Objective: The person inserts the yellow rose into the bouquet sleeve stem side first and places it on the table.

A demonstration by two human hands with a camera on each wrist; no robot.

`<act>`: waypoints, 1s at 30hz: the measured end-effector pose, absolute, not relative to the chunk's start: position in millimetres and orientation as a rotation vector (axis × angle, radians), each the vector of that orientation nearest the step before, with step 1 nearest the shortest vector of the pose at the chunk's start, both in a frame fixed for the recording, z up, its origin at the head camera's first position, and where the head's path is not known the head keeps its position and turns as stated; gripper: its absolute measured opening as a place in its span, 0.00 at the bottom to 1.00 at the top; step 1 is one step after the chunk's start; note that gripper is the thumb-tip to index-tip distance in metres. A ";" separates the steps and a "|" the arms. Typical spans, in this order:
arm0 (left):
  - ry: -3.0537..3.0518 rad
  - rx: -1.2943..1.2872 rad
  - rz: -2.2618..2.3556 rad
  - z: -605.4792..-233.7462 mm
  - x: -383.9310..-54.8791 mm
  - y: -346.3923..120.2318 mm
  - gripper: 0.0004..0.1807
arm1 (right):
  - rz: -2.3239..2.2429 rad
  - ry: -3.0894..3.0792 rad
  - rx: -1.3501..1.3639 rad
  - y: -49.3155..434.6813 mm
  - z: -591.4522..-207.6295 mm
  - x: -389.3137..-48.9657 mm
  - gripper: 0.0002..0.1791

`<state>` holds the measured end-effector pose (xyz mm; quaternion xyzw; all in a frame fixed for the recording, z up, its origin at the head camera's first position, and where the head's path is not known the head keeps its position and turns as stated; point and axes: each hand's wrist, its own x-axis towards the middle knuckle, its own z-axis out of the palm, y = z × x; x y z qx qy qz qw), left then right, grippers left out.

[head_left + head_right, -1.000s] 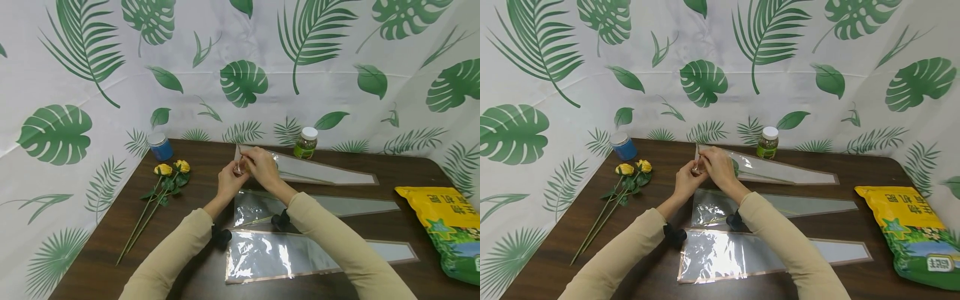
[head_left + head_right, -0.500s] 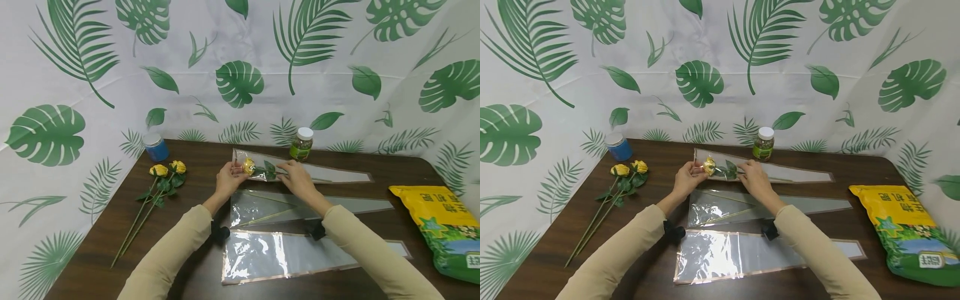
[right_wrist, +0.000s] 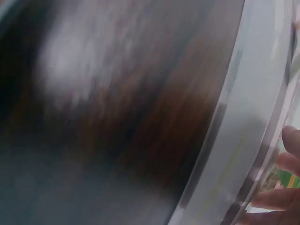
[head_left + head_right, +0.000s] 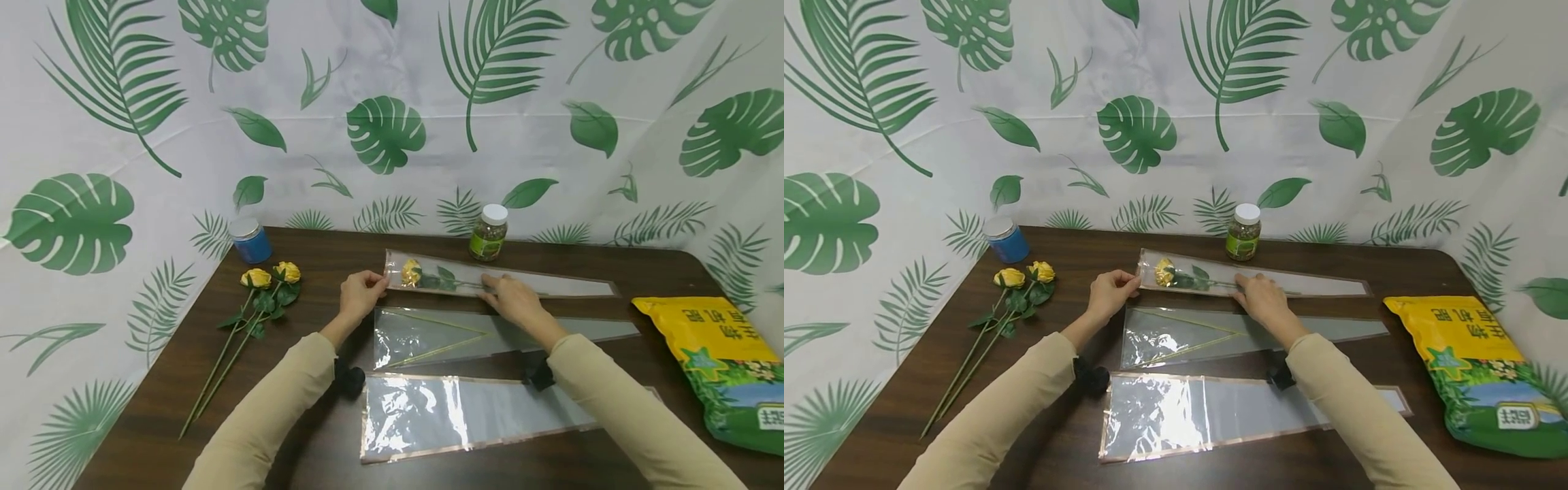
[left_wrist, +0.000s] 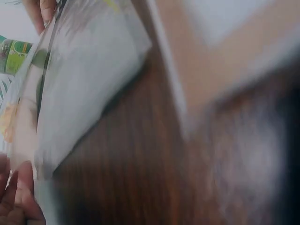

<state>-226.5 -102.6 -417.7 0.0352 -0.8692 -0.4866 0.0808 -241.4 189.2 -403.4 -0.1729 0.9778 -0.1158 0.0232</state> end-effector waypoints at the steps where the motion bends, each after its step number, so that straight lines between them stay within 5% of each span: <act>1: -2.619 0.102 -1.428 -417.7 -226.2 -103.8 0.09 | -0.339 3.028 -0.519 190.1 -402.9 -241.3 0.25; 18: -2.896 0.003 -1.022 -418.7 -226.0 -115.6 0.10 | -0.162 3.017 -0.425 195.6 -405.5 -235.6 0.28; 30: -2.627 0.183 -2.354 -403.8 -156.9 -153.4 0.28 | -0.475 2.882 -1.290 141.4 -408.8 -184.5 0.27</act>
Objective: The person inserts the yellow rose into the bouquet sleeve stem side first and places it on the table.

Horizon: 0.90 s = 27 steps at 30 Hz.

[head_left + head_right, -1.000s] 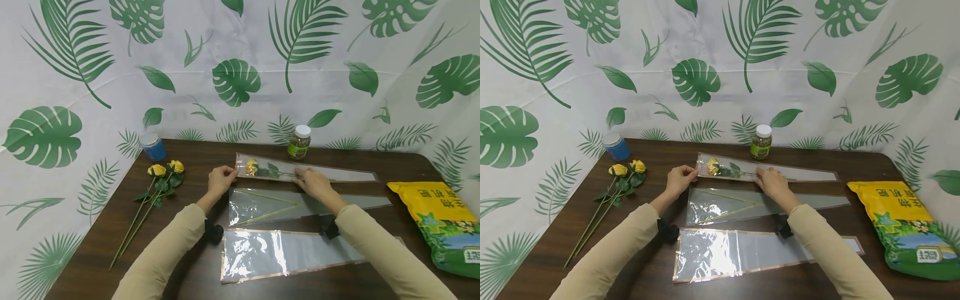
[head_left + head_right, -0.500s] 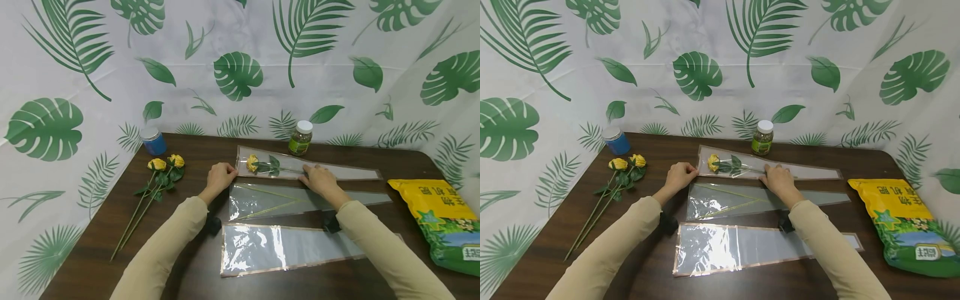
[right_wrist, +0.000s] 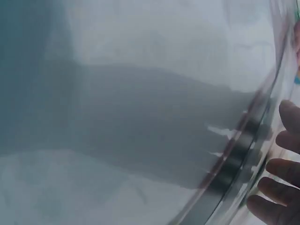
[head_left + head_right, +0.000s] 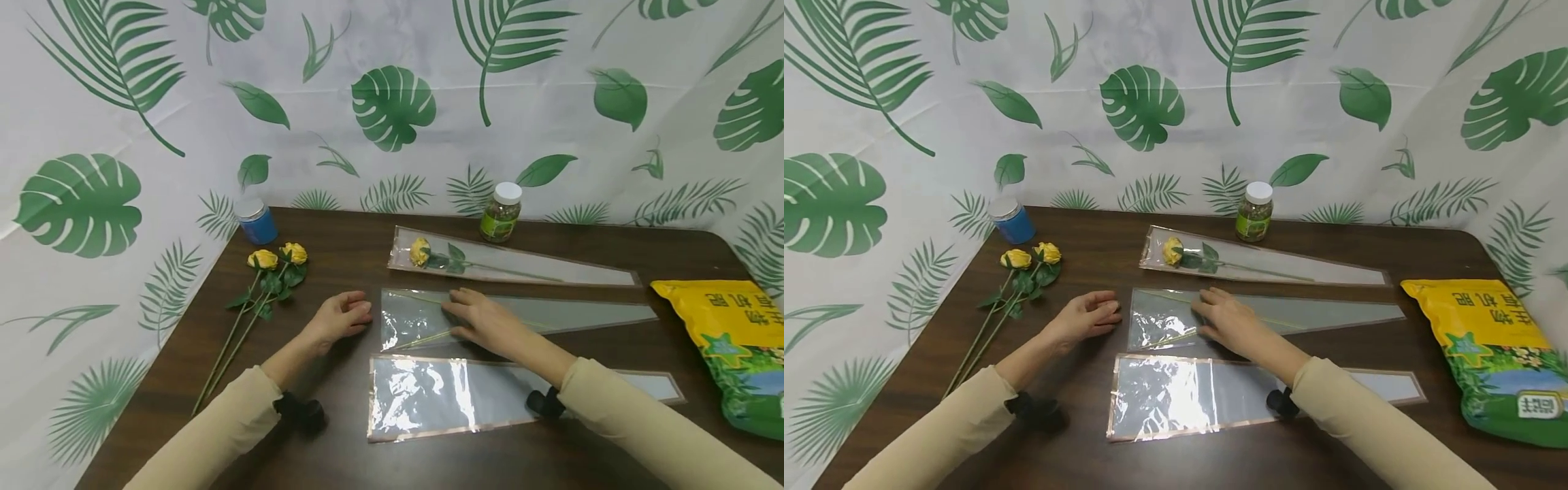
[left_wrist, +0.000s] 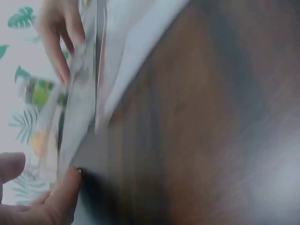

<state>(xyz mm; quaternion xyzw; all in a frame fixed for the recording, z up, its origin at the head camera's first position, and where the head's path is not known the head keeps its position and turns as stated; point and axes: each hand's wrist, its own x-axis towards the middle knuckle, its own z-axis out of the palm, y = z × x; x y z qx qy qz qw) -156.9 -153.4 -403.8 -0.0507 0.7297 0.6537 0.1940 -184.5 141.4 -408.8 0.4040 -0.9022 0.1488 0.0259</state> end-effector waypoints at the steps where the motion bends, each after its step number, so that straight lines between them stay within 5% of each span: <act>1: 1.996 -0.157 1.847 -402.2 -151.8 -152.6 0.28 | 0.446 -2.800 1.265 138.6 -408.6 -182.1 0.27; 21: 1.954 -0.164 1.769 -406.9 -148.2 -126.2 0.27 | 0.362 -2.903 1.210 130.8 -412.0 -176.4 0.27; 27: 2.000 -0.146 1.828 -411.2 -154.5 -113.4 0.13 | 0.448 -2.879 1.188 130.5 -412.9 -175.9 0.26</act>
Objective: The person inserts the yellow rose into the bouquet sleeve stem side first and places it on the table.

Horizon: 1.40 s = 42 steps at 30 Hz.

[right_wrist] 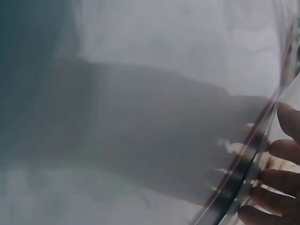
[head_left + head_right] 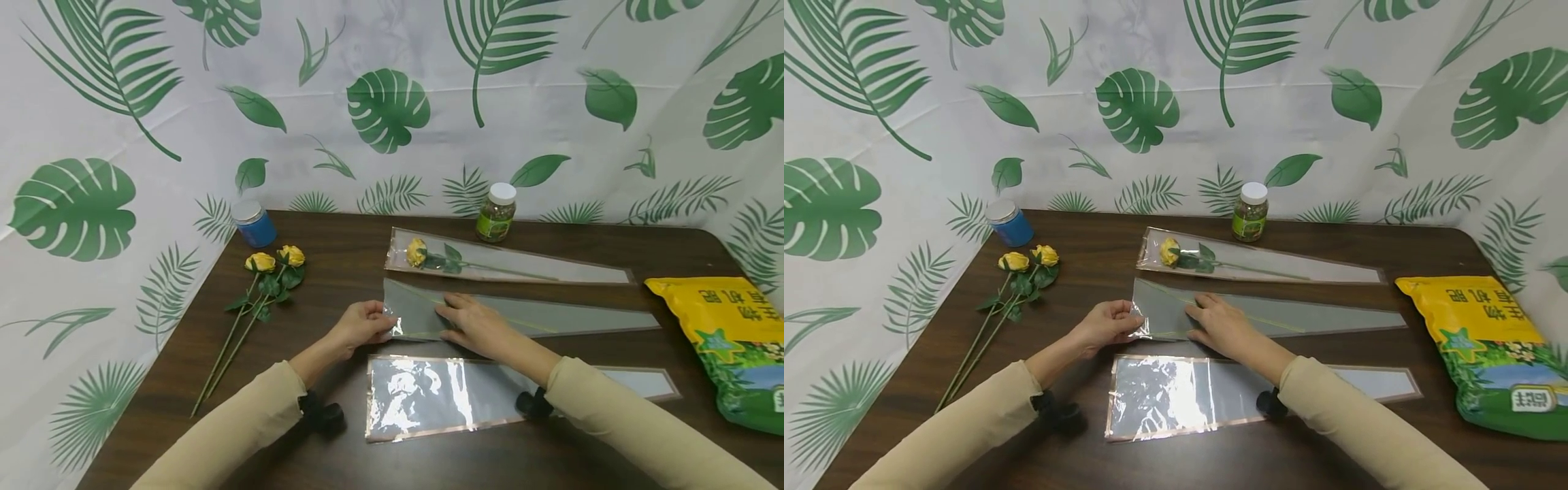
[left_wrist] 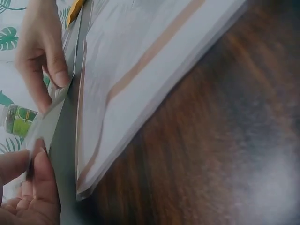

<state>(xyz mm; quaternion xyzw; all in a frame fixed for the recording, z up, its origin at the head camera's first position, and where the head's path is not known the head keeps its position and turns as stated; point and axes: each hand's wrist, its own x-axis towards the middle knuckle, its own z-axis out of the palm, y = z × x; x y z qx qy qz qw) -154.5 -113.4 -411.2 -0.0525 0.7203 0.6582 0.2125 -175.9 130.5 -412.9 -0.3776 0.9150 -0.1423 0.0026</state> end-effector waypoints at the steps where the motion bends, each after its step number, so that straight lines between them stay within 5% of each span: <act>1: 2.004 -0.140 1.832 -411.1 -155.4 -111.9 0.10 | -0.498 2.875 -1.180 129.5 -412.8 -177.0 0.25; 12: 2.175 0.005 1.759 -412.7 -159.3 -101.1 0.10 | -1.308 2.800 -0.929 91.1 -397.1 -186.1 0.14; 42: 2.251 -0.166 1.802 -417.8 -173.4 -109.9 0.12 | -1.465 2.907 -0.821 85.4 -395.8 -183.5 0.11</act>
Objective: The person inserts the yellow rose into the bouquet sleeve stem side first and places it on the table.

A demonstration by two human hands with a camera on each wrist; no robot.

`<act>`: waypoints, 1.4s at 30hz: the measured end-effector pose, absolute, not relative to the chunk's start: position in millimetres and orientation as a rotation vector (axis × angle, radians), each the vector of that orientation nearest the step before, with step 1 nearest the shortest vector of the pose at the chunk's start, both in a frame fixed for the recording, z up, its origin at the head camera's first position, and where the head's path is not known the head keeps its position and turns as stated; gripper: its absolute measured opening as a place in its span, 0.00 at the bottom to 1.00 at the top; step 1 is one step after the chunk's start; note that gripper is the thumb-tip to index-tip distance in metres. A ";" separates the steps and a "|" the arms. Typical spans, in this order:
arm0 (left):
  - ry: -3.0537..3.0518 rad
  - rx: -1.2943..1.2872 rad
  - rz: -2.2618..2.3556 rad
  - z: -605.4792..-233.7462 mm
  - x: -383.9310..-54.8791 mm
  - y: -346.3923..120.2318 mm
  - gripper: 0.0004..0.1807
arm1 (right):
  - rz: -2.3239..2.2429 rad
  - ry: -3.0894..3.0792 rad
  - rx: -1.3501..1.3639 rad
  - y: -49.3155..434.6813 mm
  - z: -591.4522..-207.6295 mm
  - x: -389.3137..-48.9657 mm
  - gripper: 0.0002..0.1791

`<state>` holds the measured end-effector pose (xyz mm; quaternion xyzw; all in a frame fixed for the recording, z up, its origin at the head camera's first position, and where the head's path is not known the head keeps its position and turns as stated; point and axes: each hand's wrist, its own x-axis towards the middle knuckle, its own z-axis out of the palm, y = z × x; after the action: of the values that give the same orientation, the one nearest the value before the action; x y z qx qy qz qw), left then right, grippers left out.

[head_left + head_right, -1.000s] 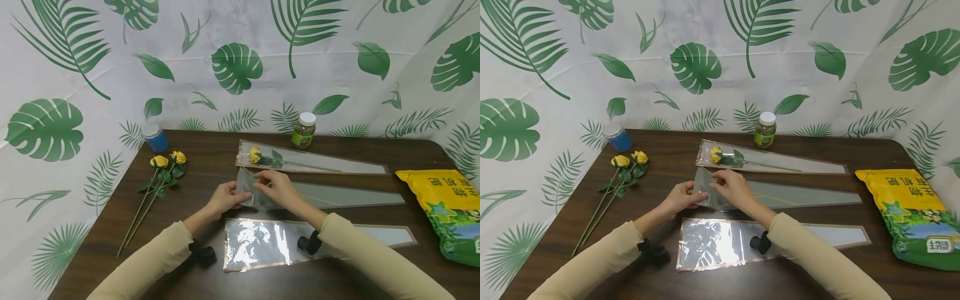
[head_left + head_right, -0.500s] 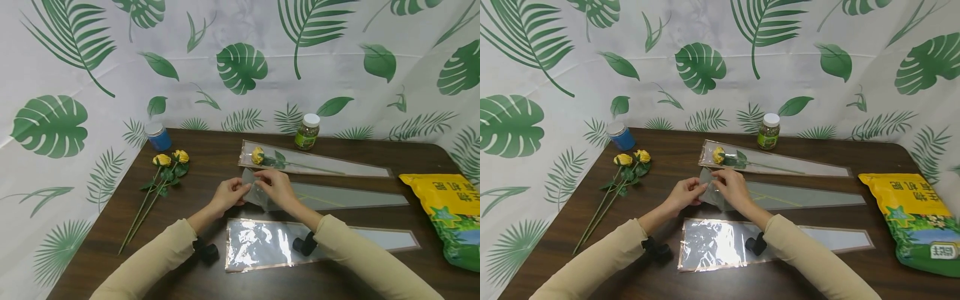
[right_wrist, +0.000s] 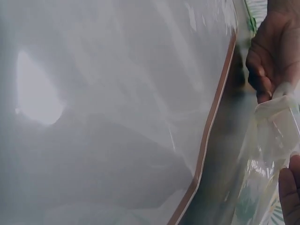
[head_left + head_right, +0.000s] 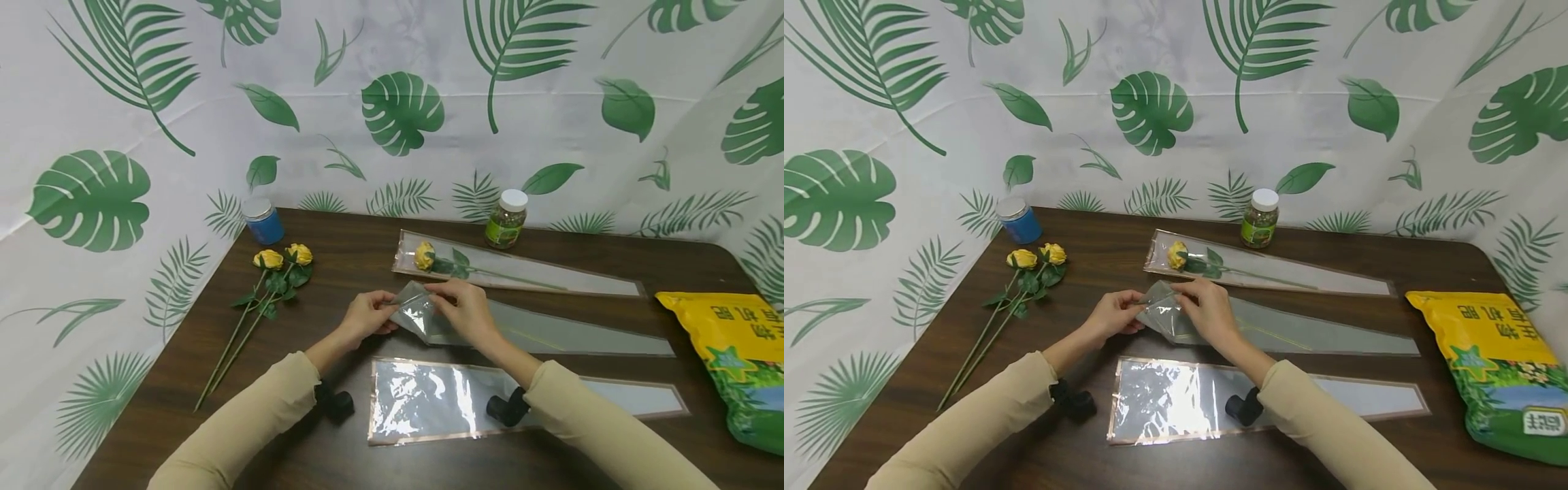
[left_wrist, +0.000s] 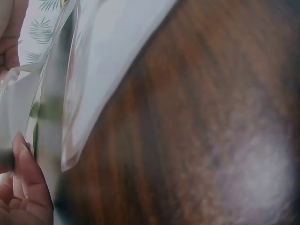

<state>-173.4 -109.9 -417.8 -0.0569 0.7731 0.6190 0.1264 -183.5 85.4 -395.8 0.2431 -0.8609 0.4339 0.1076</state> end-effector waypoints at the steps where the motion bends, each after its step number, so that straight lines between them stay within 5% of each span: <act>1: 2.247 -0.167 1.805 -417.2 -173.4 -110.1 0.12 | 1.283 -2.534 0.719 85.7 -395.7 -183.1 0.11; 12: 2.208 -0.047 1.841 -403.2 -168.8 -138.6 0.19 | 1.316 -2.527 0.766 82.7 -398.7 -183.5 0.13; 29: 2.378 -0.276 1.689 -392.2 -134.3 -320.6 0.25 | 1.316 -2.517 0.771 86.6 -399.7 -184.4 0.13; 42: 2.467 -0.236 1.620 -403.8 -128.2 -344.2 0.21 | 1.318 -2.525 0.764 85.3 -399.7 -185.2 0.13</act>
<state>-128.2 -344.2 -403.8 -0.0793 0.8299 0.5448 0.0904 -185.2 85.3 -399.7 0.2578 -0.8523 0.4448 0.0961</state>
